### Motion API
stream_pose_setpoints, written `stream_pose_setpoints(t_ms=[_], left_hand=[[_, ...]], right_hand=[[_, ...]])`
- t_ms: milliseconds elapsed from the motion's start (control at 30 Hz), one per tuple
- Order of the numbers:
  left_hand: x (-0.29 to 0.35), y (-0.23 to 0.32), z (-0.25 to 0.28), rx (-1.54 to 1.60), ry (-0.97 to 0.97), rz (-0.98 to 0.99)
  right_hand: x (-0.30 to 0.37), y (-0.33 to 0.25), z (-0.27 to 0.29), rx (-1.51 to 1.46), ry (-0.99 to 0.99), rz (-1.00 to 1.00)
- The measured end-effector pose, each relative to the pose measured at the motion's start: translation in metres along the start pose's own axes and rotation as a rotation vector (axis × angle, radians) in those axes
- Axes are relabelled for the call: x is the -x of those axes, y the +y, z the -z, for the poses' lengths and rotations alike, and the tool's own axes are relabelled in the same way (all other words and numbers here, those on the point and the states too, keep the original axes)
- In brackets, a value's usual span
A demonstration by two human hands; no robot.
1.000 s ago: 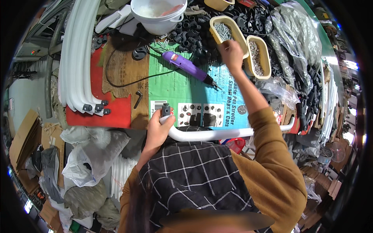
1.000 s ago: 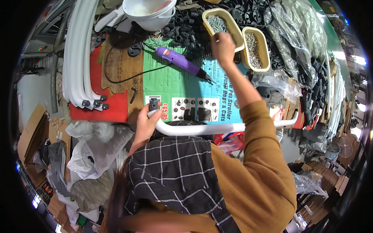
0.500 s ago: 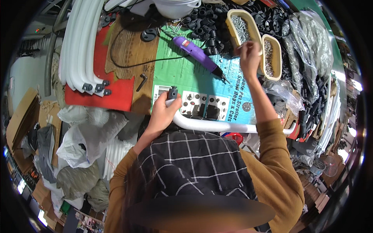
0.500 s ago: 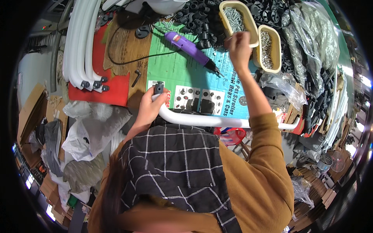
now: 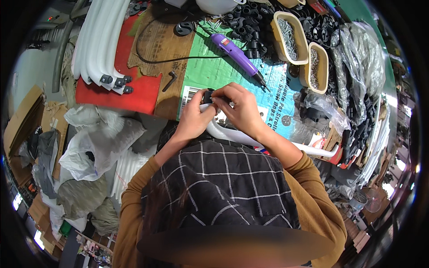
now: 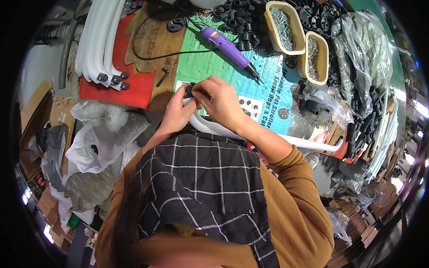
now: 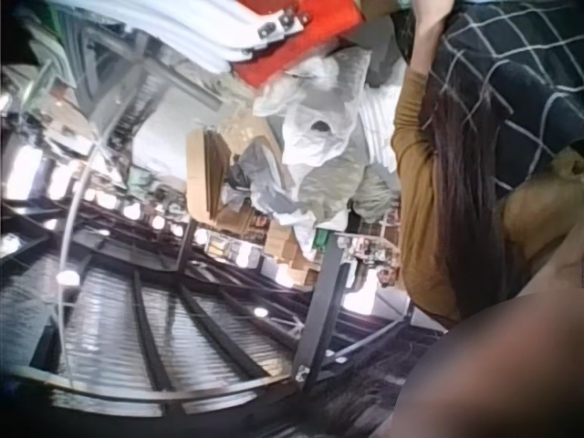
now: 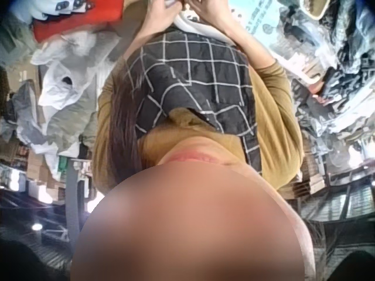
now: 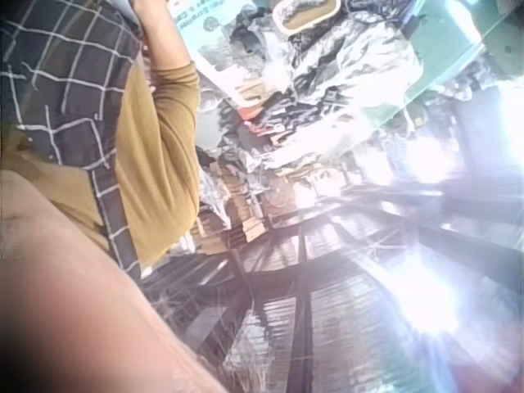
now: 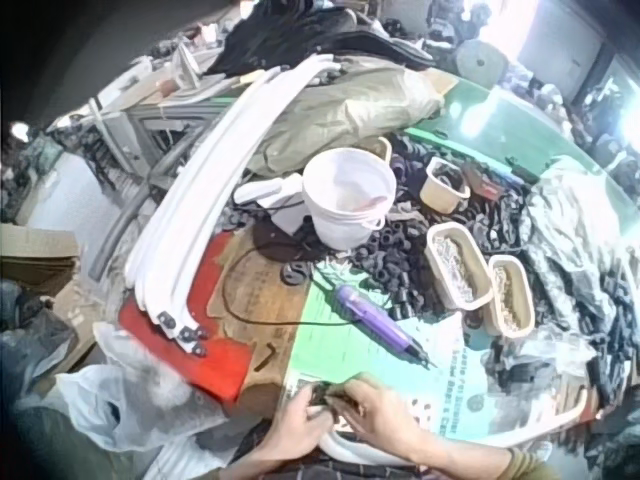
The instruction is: The person repeatedly picks up white curved plastic pieces and small black components, then uses a purple heat gun to apply heat to the black parts before pressing them onto the white pieces. The person places finished assemblies on a red mat and continues the cycle with new parts.
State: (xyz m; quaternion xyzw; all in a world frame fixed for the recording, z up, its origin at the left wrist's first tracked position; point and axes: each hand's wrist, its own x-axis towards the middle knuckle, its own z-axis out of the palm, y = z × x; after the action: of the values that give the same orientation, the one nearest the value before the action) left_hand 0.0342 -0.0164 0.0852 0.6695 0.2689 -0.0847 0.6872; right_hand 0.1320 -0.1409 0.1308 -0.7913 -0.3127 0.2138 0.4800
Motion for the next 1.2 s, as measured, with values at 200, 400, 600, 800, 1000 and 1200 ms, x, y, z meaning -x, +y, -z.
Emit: stream_pose_setpoints(t_ms=[200,400,600,800,1000,1200], left_hand=[[0.006,0.007,-0.002,-0.061,0.040,-0.049],[0.017,0.018,0.002,-0.097,0.036,-0.135],[0.020,0.021,0.006,-0.123,0.071,-0.115],[0.021,0.018,0.007,-0.100,0.035,-0.120],[0.020,0.016,0.005,-0.118,0.054,-0.123],[0.017,0.011,0.004,-0.137,0.036,-0.117]], right_hand=[[-0.006,-0.015,0.001,0.341,-0.074,0.218],[-0.012,-0.032,-0.002,0.573,-0.312,0.294],[-0.002,-0.037,0.006,0.313,-0.191,0.067],[0.002,-0.028,-0.003,0.410,-0.108,0.227],[0.005,-0.029,-0.011,0.388,-0.042,0.046],[0.001,-0.015,-0.014,0.237,-0.017,-0.177]])
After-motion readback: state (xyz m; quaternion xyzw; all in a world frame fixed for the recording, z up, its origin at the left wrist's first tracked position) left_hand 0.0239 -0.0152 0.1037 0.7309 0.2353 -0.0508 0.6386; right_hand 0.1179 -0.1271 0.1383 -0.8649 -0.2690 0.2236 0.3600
